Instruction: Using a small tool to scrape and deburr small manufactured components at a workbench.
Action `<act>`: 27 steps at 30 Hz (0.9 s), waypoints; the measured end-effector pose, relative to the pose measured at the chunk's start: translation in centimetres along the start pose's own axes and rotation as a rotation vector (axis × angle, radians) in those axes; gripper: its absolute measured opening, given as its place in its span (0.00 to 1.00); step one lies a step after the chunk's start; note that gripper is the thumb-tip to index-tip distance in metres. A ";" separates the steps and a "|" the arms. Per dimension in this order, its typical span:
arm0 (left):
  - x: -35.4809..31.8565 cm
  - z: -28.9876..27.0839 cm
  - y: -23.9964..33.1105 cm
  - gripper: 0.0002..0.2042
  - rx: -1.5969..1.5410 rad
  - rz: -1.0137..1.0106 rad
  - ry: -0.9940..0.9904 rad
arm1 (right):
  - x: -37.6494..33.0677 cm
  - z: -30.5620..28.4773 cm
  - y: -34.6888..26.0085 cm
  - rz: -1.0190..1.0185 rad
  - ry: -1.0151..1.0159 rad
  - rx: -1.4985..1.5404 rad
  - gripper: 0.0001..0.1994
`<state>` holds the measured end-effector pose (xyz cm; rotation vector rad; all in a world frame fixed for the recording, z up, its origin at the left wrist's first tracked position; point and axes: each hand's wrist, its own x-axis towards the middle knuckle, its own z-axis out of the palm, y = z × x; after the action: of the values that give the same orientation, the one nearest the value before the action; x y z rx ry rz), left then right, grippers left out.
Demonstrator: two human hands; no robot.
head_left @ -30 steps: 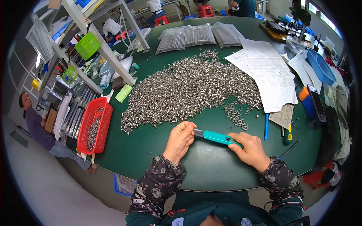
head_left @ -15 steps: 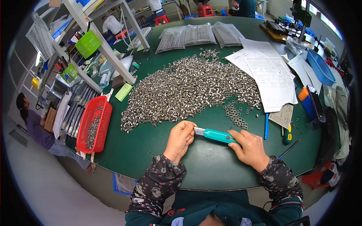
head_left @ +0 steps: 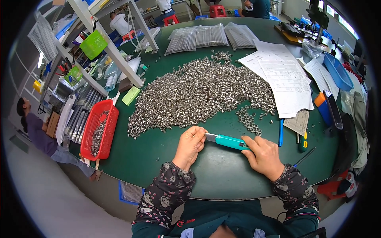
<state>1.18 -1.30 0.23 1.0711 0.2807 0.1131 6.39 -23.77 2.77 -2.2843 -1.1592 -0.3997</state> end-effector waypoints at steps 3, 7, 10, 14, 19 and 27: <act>-0.2 -0.1 0.1 0.10 0.003 -0.005 0.001 | 0.0 0.0 -0.1 -0.010 0.001 0.001 0.16; -0.5 0.0 0.3 0.11 -0.078 -0.079 0.002 | 0.0 -0.1 0.2 -0.004 -0.027 0.087 0.15; -0.4 -0.1 0.1 0.09 -0.116 -0.063 -0.034 | -0.2 -0.1 0.3 0.035 -0.048 0.196 0.14; -0.1 -0.2 0.3 0.09 -0.122 -0.045 -0.016 | -0.2 -0.2 0.4 0.079 -0.051 0.266 0.14; 0.7 0.1 0.3 0.07 -0.191 -0.043 -0.054 | -0.1 0.1 1.3 0.114 -0.055 0.319 0.13; 0.4 -1.1 0.0 0.05 -0.220 -0.054 -0.030 | 0.3 0.8 2.0 0.291 0.009 0.729 0.14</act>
<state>1.25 -0.25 -0.33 0.8452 0.2636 0.0772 8.20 -24.12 1.60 -1.7516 -0.7703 0.1187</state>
